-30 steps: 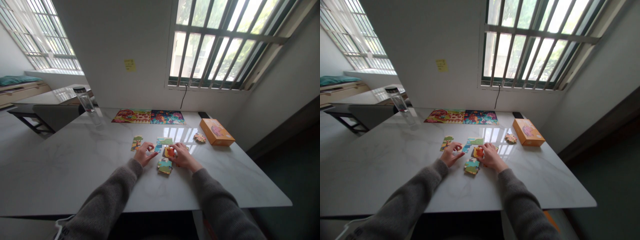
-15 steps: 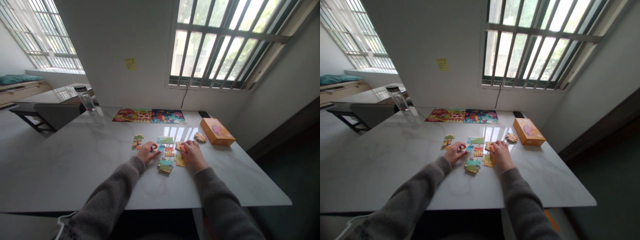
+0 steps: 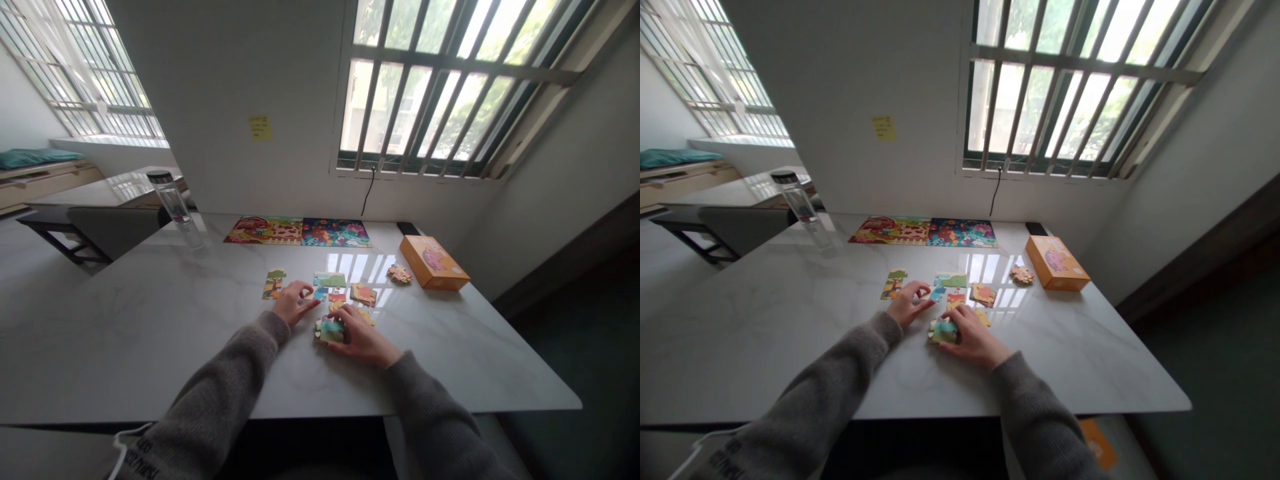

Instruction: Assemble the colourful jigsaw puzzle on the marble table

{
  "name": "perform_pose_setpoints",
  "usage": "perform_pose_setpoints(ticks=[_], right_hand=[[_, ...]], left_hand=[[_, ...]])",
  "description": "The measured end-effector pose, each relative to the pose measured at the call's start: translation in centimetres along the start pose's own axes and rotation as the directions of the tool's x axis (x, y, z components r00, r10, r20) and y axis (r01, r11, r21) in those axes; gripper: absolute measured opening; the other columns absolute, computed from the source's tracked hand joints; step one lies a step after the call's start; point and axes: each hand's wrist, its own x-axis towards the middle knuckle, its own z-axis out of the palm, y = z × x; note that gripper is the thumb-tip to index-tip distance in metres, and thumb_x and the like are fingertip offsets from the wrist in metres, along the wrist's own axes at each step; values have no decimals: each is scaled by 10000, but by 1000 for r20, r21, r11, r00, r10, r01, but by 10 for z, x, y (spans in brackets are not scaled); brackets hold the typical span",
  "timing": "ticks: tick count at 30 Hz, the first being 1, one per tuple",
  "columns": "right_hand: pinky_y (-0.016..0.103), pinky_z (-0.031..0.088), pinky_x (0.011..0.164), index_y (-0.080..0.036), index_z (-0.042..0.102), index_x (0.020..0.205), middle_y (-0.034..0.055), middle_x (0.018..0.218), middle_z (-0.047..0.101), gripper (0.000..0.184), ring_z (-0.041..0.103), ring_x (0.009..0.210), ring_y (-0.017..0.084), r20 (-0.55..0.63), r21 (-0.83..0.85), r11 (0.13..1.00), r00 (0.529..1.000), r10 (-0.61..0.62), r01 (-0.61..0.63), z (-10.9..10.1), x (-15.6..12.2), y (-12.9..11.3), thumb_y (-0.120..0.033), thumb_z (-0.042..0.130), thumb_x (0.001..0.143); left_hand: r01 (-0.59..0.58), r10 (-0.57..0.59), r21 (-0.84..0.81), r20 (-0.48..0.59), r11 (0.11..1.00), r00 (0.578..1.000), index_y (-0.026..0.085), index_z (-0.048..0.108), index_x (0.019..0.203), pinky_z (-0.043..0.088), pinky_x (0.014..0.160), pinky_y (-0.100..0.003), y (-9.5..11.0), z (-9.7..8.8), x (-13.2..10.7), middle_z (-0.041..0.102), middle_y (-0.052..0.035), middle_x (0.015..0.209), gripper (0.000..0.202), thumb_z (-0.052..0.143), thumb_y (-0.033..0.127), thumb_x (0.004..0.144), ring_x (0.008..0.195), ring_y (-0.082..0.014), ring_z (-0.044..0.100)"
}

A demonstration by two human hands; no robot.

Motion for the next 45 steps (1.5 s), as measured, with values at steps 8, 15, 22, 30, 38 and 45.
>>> perform_pose_setpoints(ticks=[8,15,22,30,38,45], right_hand=[[394,533,799,-245,542,1269,88,1117,598,463,595,954,237,-530,120,989,838,133,-81,-24,-3,38,-440,705,882],[480,531,874,-248,535,1330,116,1156,597,479,570,1053,295,-587,-57,984,803,101,-166,-21,-4,54,-432,668,907],[507,546,916,-288,545,1355,110,1230,610,480,544,1121,321,-516,-134,988,856,-1,-79,-15,-2,41,-367,689,904],[522,478,1053,-310,448,1469,100,1325,586,630,495,1254,322,-409,-205,977,901,-142,60,-3,5,27,-299,704,893],[488,490,966,-261,616,1218,93,1172,648,377,557,1074,308,-409,-289,930,908,93,-226,-12,-6,62,-296,721,857],[477,475,960,-247,648,1150,108,1225,606,278,535,1144,310,-313,-351,895,935,167,-277,-6,-9,54,-313,667,881]], left_hand=[[55,-54,-48,17,997,998,206,645,1035,492,876,-391,16,13,1,706,-65,1036,392,681,558,867,868,-221,630],[44,-57,65,207,997,977,245,679,1005,432,982,-452,41,41,9,735,-46,1155,301,771,461,817,1098,-291,611],[-17,16,6,114,1000,993,240,660,1152,441,1007,-468,29,27,-3,716,-71,1183,350,697,446,872,1131,-293,593],[-116,120,-80,51,990,991,229,540,1289,479,935,-422,38,3,-21,677,-75,1081,497,700,364,838,1011,-250,623],[-226,143,202,357,953,923,233,618,1126,437,953,-480,45,20,-36,596,-102,1177,661,886,488,578,1090,-327,539],[-114,90,48,357,992,930,225,594,1037,459,901,-436,41,13,-34,606,-72,1067,355,738,301,723,996,-267,553]])
